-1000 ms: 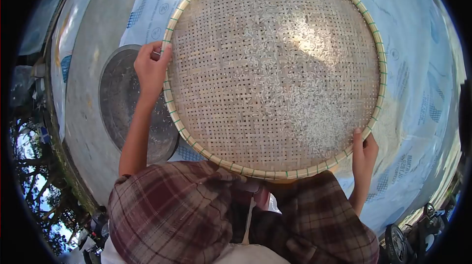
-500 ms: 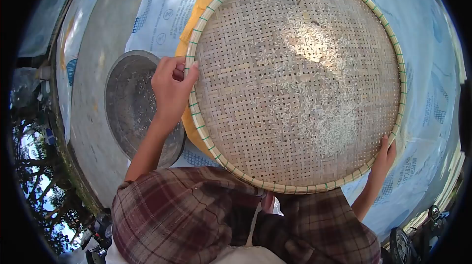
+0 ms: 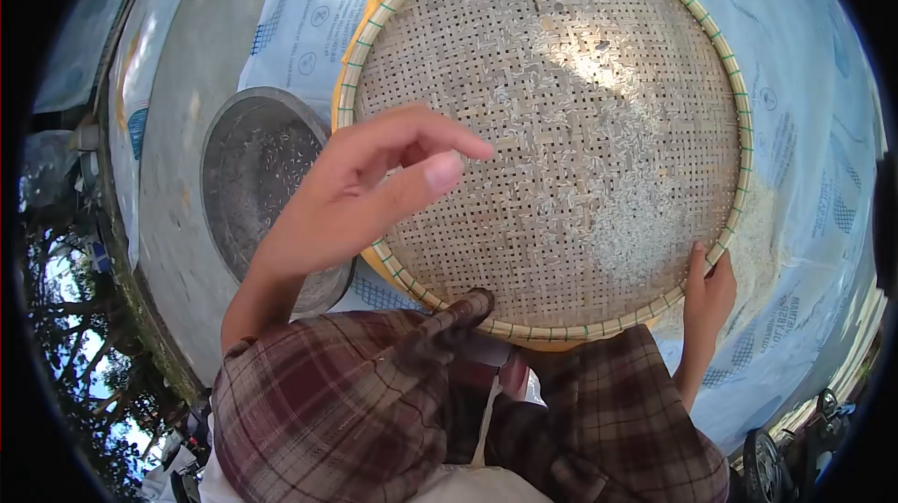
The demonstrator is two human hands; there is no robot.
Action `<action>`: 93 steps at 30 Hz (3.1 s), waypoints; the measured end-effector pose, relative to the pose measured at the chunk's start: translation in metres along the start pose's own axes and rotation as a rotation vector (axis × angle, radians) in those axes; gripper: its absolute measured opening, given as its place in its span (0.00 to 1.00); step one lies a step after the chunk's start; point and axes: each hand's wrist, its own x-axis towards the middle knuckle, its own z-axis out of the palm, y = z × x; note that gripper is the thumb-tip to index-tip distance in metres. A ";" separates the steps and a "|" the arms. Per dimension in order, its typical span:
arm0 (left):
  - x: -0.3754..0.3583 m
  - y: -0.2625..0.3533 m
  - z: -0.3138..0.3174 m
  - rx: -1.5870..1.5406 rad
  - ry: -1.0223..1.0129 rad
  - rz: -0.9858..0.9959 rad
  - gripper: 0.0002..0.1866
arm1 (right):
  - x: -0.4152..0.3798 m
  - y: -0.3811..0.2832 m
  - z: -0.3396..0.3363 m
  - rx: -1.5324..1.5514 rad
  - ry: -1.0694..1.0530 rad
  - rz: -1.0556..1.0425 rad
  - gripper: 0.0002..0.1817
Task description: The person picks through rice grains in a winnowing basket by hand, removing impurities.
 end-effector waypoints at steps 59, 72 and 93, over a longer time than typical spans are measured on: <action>0.165 -0.081 0.022 0.776 -0.097 0.542 0.04 | 0.124 -0.111 0.060 0.137 0.239 -1.113 0.07; 0.158 -0.070 0.037 1.106 -0.055 0.664 0.03 | 0.129 -0.113 0.055 -0.091 0.294 -1.264 0.05; 0.173 -0.076 0.054 0.785 -0.047 0.633 0.06 | 0.106 -0.082 0.053 0.140 0.225 -0.988 0.10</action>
